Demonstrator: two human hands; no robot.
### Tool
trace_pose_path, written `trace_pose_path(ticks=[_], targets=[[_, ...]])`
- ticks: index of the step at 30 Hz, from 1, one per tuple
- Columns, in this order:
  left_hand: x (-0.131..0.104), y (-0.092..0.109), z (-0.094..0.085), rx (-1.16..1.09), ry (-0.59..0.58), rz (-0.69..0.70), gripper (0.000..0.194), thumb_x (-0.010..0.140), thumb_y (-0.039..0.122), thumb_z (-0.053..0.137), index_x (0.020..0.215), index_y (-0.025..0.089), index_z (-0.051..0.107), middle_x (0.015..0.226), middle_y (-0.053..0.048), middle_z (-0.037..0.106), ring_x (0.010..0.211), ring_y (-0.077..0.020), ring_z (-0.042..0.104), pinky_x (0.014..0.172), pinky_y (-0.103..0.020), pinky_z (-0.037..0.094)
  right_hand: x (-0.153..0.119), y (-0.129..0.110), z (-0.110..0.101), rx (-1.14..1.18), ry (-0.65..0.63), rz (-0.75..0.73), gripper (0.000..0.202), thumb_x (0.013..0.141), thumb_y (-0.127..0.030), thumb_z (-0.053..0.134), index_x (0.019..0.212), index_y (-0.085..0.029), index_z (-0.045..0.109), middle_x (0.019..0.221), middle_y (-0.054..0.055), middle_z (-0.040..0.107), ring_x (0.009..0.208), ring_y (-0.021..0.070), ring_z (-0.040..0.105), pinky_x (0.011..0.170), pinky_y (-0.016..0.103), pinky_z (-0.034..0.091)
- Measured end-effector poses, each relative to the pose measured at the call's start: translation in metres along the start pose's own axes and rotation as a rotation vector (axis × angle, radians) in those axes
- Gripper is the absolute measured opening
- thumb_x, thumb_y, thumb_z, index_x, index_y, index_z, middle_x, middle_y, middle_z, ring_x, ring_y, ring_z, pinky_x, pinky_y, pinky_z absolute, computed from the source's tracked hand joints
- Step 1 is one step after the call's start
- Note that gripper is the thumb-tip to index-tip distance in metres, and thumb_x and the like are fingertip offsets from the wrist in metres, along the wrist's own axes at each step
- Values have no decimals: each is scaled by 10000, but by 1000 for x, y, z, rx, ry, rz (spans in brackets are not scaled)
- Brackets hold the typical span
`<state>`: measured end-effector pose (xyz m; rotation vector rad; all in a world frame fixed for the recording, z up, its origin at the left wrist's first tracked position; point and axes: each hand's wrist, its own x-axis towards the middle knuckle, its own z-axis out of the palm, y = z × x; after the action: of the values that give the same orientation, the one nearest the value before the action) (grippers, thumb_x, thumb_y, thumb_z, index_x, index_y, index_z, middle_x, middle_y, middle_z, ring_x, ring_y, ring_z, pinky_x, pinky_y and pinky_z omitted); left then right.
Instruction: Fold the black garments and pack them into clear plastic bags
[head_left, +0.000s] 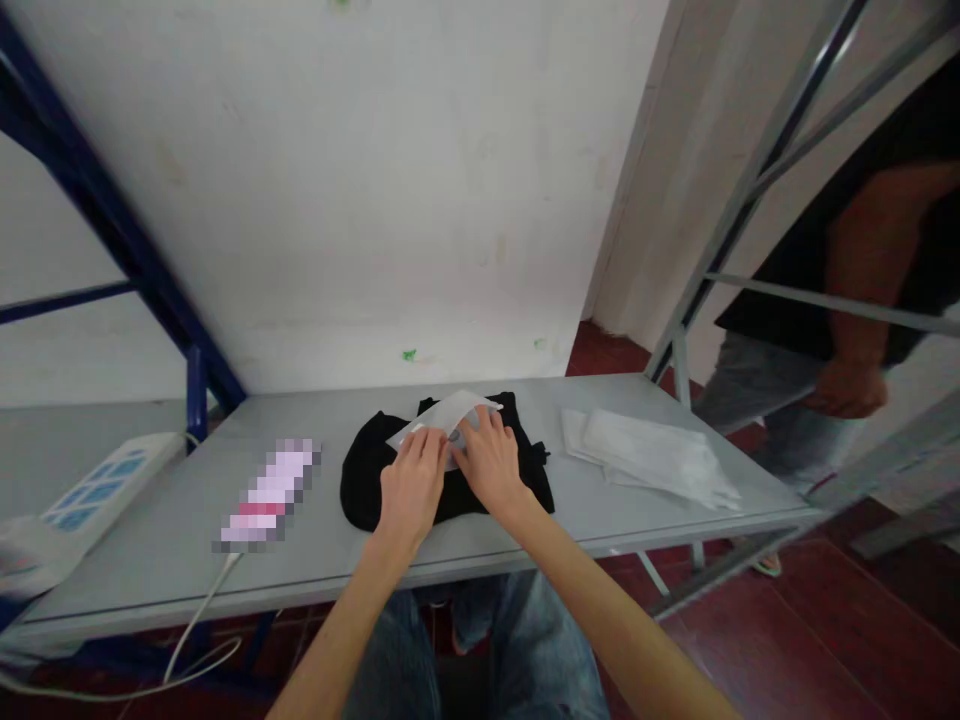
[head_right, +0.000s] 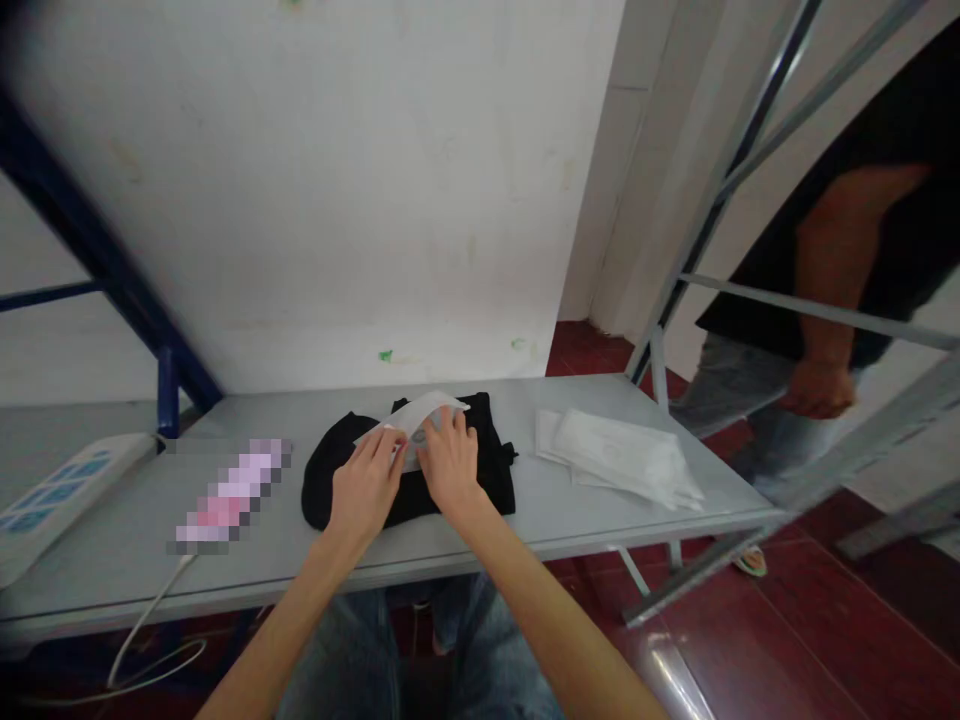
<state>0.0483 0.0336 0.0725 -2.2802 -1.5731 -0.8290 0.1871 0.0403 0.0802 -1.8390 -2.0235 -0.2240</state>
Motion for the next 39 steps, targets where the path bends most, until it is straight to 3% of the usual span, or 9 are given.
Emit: trace_pose_path(ticks=[5,10,14,16,19,24,28,39], targets=[[-4,-2,4,31,-139,89,269,1025,185,510,1245,252,649,1313,-99,646,1216,-233,631,571,-212,540,6,1,3,19,0,-53,364,935,-307,689,1295,-266,665,1576,131,466,1277,348,514,955,461,492],[-8,-8,8,52,-139,112,312,1011,138,479,1196,256,702,1335,-96,641,1230,-228,630,678,-229,592,14,16,4,142,-41,-98,290,961,-328,657,1239,-259,698,1428,109,611,1256,291,553,998,406,460],[-2,-7,7,46,-48,59,350,1006,131,482,1274,230,684,1287,-99,682,1238,-241,628,807,-279,613,4,35,9,242,61,203,222,1044,-283,507,1164,-241,689,1161,73,725,1093,224,655,906,330,486],[3,-7,4,37,-30,42,367,1002,128,479,1307,207,668,1275,-103,695,1213,-250,639,846,-309,614,-3,45,14,240,20,369,249,1045,-345,525,1207,-215,663,1119,91,734,1034,234,689,853,327,503],[9,-8,-1,38,-36,7,362,988,125,482,1291,182,672,1238,-108,710,1163,-279,657,834,-345,613,-7,55,20,231,-84,466,421,1018,-480,574,1292,-164,627,1191,155,725,1073,282,709,871,365,524],[15,-13,-4,44,-15,-20,362,967,118,479,1259,189,682,1200,-108,722,1162,-298,652,881,-370,591,10,61,16,218,-267,474,557,994,-628,546,1187,-127,697,1166,220,739,1130,356,712,906,430,534],[14,-17,-4,57,-2,-24,358,967,129,473,1243,196,690,1199,-99,726,1161,-292,651,900,-362,581,22,59,9,197,-376,475,588,976,-636,565,1154,-100,730,1185,259,739,1148,399,708,905,462,536],[12,-20,-2,44,-15,-50,347,958,123,486,1226,175,700,1194,-106,732,1155,-306,649,860,-373,590,24,61,11,333,-373,435,551,930,-581,663,1242,-127,647,1232,222,729,1160,373,699,916,453,540]])
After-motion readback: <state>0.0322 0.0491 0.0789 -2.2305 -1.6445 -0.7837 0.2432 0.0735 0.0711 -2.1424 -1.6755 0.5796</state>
